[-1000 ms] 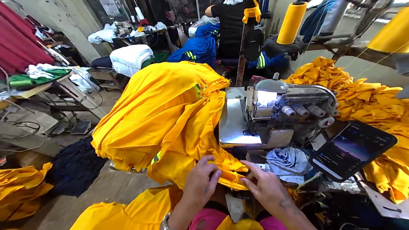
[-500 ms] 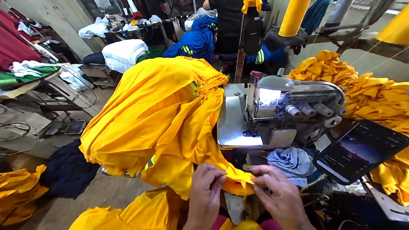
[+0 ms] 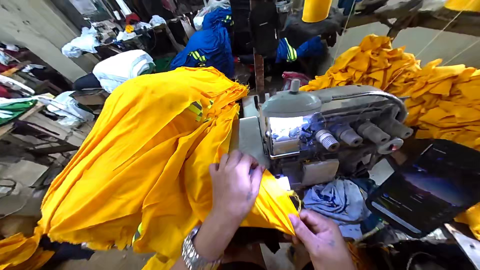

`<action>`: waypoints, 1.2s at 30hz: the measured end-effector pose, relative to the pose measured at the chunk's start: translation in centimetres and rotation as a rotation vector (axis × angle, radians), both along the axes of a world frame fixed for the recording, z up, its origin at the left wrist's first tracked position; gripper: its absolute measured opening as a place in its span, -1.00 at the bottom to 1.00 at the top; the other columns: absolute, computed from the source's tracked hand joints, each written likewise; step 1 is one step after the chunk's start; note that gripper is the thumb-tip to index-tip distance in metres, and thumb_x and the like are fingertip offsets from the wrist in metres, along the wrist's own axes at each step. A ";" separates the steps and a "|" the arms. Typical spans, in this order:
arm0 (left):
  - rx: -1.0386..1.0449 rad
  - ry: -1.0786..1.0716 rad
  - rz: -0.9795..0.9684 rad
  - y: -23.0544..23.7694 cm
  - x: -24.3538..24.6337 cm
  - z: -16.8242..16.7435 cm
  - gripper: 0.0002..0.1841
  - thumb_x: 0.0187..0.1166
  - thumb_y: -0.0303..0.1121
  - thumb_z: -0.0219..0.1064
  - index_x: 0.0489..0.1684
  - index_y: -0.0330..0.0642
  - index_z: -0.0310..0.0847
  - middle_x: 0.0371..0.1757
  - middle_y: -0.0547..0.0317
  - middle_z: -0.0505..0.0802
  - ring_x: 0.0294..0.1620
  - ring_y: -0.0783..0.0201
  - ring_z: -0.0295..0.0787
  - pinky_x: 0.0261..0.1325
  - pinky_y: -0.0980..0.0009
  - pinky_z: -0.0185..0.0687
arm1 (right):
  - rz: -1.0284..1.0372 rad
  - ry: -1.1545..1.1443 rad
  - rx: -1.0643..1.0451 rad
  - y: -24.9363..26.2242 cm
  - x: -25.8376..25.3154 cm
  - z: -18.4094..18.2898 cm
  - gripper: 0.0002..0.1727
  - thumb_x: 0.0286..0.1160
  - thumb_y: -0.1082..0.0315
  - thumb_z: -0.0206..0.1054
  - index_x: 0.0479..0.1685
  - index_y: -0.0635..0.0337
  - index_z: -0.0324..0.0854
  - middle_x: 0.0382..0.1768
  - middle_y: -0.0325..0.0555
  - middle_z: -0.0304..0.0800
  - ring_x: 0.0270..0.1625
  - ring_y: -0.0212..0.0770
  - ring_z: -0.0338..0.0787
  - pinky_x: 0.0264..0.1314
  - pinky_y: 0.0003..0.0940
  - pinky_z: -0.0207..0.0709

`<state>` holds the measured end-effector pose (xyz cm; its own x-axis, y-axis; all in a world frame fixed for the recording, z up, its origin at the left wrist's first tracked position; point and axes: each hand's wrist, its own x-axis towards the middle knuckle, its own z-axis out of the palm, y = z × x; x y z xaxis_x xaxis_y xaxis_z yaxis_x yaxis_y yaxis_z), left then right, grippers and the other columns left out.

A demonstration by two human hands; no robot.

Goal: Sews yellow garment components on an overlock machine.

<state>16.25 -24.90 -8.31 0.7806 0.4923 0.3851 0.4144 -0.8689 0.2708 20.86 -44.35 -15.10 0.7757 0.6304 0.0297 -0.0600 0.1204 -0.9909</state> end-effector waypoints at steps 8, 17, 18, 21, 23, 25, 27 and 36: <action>-0.074 0.115 -0.009 1.2 3.3 1.2 -0.92 0.49 -0.24 0.37 -0.27 0.07 0.77 -0.24 0.25 0.71 -0.04 0.07 0.65 0.00 -0.15 0.36 | -0.033 -0.005 0.078 0.8 0.1 0.3 -0.83 0.59 0.40 0.37 -0.34 0.28 0.75 -0.33 -0.22 0.79 -0.38 -0.43 0.78 -0.31 -0.48 0.76; 0.012 -0.080 -0.169 2.9 0.2 1.6 -0.65 0.64 0.10 0.25 -0.25 0.11 0.83 -0.21 0.35 0.82 -0.08 0.23 0.74 0.04 -0.07 0.52 | -0.142 0.060 0.069 4.2 1.5 0.9 -0.61 0.50 0.28 0.49 -0.74 0.11 0.60 -0.69 -0.36 0.65 -0.71 -0.52 0.60 -0.68 -0.57 0.55; -0.017 -0.086 -0.202 2.2 -0.8 1.0 -0.62 0.63 0.13 0.24 -0.26 0.12 0.84 -0.24 0.38 0.83 -0.11 0.28 0.74 0.03 -0.04 0.50 | -0.141 0.074 0.057 4.2 1.5 1.1 -0.61 0.50 0.28 0.48 -0.75 0.10 0.60 -0.70 -0.36 0.65 -0.72 -0.53 0.59 -0.70 -0.57 0.55; -0.116 -0.153 -0.213 1.1 -2.3 0.7 -0.73 0.65 0.01 0.23 -0.34 0.20 0.80 -0.25 0.58 0.80 -0.15 0.54 0.68 0.06 0.21 0.48 | -0.120 0.091 0.023 3.7 1.6 1.5 -0.63 0.52 0.25 0.47 -0.71 0.09 0.64 -0.67 -0.35 0.72 -0.73 -0.54 0.60 -0.71 -0.58 0.53; -0.144 -0.188 -0.219 0.9 -2.9 2.7 -0.75 0.65 0.00 0.26 -0.33 0.23 0.81 -0.22 0.62 0.80 -0.15 0.60 0.66 0.07 0.29 0.50 | -0.138 -0.083 0.047 2.7 2.0 1.8 -0.75 0.53 0.24 0.48 -0.51 0.08 0.72 -0.50 -0.39 0.72 -0.58 -0.61 0.63 -0.59 -0.66 0.56; -0.124 -0.192 -0.234 0.5 -3.3 4.4 -0.75 0.65 0.02 0.27 -0.32 0.24 0.82 -0.22 0.63 0.79 -0.17 0.61 0.64 0.05 0.30 0.49 | -0.180 -0.403 0.041 2.2 3.2 2.7 -0.81 0.46 0.16 0.56 -0.16 0.06 0.82 -0.21 -0.31 0.74 -0.36 -0.60 0.65 -0.39 -0.73 0.58; -0.094 -0.192 -0.249 -0.4 -3.4 5.1 -0.74 0.65 0.03 0.25 -0.32 0.24 0.80 -0.23 0.65 0.78 -0.18 0.62 0.63 0.07 0.29 0.49 | -0.205 -0.669 -0.079 2.9 4.3 3.9 -0.65 0.42 0.01 0.55 0.02 0.02 0.85 -0.11 -0.24 0.75 -0.42 -0.61 0.58 -0.48 -0.70 0.48; 0.163 -0.029 -0.297 0.1 -4.0 4.9 -0.82 0.63 -0.28 0.26 -0.14 0.06 0.85 -0.09 0.35 0.84 -0.07 0.28 0.79 -0.01 0.04 0.62 | 0.281 -0.213 0.109 3.6 5.4 5.0 -0.81 0.66 0.22 0.37 -0.09 0.14 0.80 -0.19 -0.20 0.84 -0.52 -0.35 0.77 -0.47 -0.46 0.77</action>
<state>12.22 -24.84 -3.40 0.8683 0.1752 0.4641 0.1309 -0.9833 0.1264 26.24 -40.76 -10.10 0.5422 0.8020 0.2506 0.1002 0.2344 -0.9670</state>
